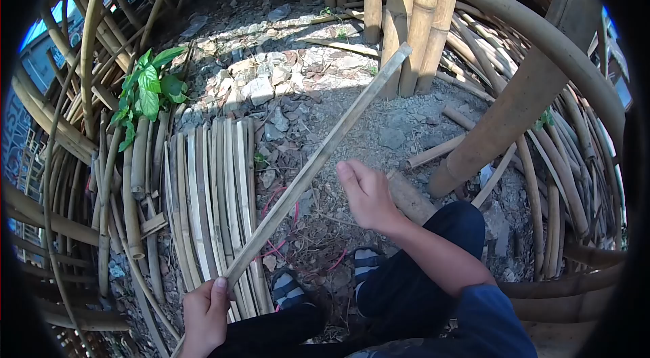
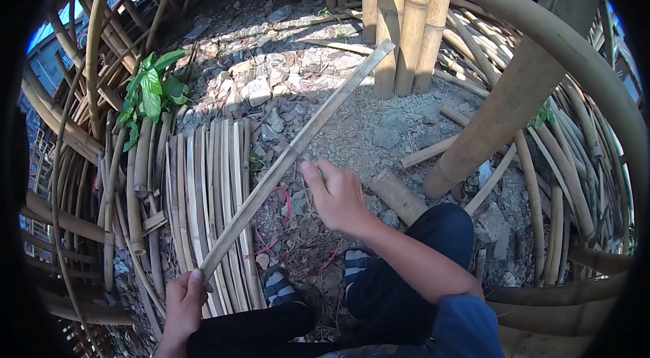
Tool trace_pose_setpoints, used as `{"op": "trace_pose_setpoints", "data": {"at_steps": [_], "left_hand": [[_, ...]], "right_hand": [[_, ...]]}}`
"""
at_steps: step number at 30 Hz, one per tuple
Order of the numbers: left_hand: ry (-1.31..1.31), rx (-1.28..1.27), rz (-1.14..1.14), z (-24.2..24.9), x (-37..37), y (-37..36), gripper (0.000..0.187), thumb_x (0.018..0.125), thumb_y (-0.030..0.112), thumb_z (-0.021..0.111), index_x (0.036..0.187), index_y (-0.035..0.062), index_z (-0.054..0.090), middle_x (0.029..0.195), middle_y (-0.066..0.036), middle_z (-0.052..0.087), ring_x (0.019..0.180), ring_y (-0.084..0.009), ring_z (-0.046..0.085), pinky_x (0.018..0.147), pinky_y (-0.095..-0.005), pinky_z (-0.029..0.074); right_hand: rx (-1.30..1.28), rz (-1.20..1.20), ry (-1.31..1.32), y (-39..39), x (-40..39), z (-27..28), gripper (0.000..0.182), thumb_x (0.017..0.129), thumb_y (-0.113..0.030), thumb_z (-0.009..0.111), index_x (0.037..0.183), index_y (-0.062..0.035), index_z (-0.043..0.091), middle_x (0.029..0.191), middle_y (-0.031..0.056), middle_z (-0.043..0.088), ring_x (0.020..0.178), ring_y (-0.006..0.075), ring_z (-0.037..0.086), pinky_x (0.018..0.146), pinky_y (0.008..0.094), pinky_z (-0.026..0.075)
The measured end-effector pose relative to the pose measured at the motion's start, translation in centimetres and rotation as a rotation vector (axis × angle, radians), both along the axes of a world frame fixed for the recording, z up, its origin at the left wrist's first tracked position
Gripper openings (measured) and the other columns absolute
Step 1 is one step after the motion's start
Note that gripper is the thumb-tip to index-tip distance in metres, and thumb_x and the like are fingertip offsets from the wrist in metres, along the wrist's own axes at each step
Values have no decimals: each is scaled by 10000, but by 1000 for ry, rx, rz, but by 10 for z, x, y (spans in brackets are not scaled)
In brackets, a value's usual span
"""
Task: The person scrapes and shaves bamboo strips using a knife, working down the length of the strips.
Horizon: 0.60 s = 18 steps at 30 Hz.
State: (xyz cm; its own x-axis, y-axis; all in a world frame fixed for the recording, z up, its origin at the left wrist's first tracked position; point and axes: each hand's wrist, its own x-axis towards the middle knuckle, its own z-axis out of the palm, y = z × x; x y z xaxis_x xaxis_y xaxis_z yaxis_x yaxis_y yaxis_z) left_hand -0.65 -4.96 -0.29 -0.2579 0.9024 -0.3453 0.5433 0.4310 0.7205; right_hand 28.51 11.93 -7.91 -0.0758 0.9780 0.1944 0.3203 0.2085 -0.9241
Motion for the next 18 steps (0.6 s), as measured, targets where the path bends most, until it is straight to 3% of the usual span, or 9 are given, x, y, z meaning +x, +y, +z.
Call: {"op": "trace_pose_setpoints", "data": {"at_steps": [1, 2, 3, 5, 9, 18], "left_hand": [[4, -5, 8, 2, -1, 1, 521, 1081, 349, 421, 770, -25, 608, 531, 59, 395, 465, -29, 316, 442, -248, 236], [-6, -47, 16, 4, -2, 3, 510, 1074, 338, 438, 772, -27, 627, 529, 33, 435, 465, -50, 369, 452, -263, 286], [-16, -85, 25, 6, -2, 6, 499, 1066, 326, 456, 773, -30, 646, 526, 7, 475, 466, -71, 422, 463, -278, 336], [-72, -103, 47, 7, -4, 10, 503, 1070, 330, 448, 770, -26, 639, 524, 16, 461, 458, -63, 399, 452, -270, 314], [-156, -125, 47, 8, -6, 15, 507, 1077, 337, 433, 762, -15, 618, 521, 38, 423, 444, -41, 341, 431, -251, 258], [-73, -89, 32, 8, -8, 13, 547, 1076, 342, 435, 730, -33, 632, 535, 11, 463, 474, -63, 395, 458, -263, 302]], "right_hand": [[118, 8, -206, -10, -5, 5, 502, 1025, -430, 508, 734, -20, 508, 602, 123, 534, 545, 291, 577, 529, 427, 414], [157, 48, -194, -20, -13, 8, 458, 986, -402, 572, 724, -31, 507, 602, 155, 553, 559, 356, 586, 522, 447, 416], [154, 55, -192, -28, -21, 8, 458, 986, -402, 572, 724, -31, 507, 602, 155, 553, 559, 356, 586, 522, 447, 416], [353, 98, -249, -43, -35, 3, 432, 966, -390, 606, 725, -42, 519, 567, 133, 541, 528, 327, 586, 501, 444, 434], [394, 77, -319, -51, -49, -4, 421, 952, -393, 626, 722, -55, 524, 557, 114, 539, 498, 301, 581, 475, 422, 450], [676, -76, -489, -23, -45, -18, 444, 923, -448, 646, 699, -86, 519, 551, 75, 519, 461, 255, 540, 437, 371, 423]]}}
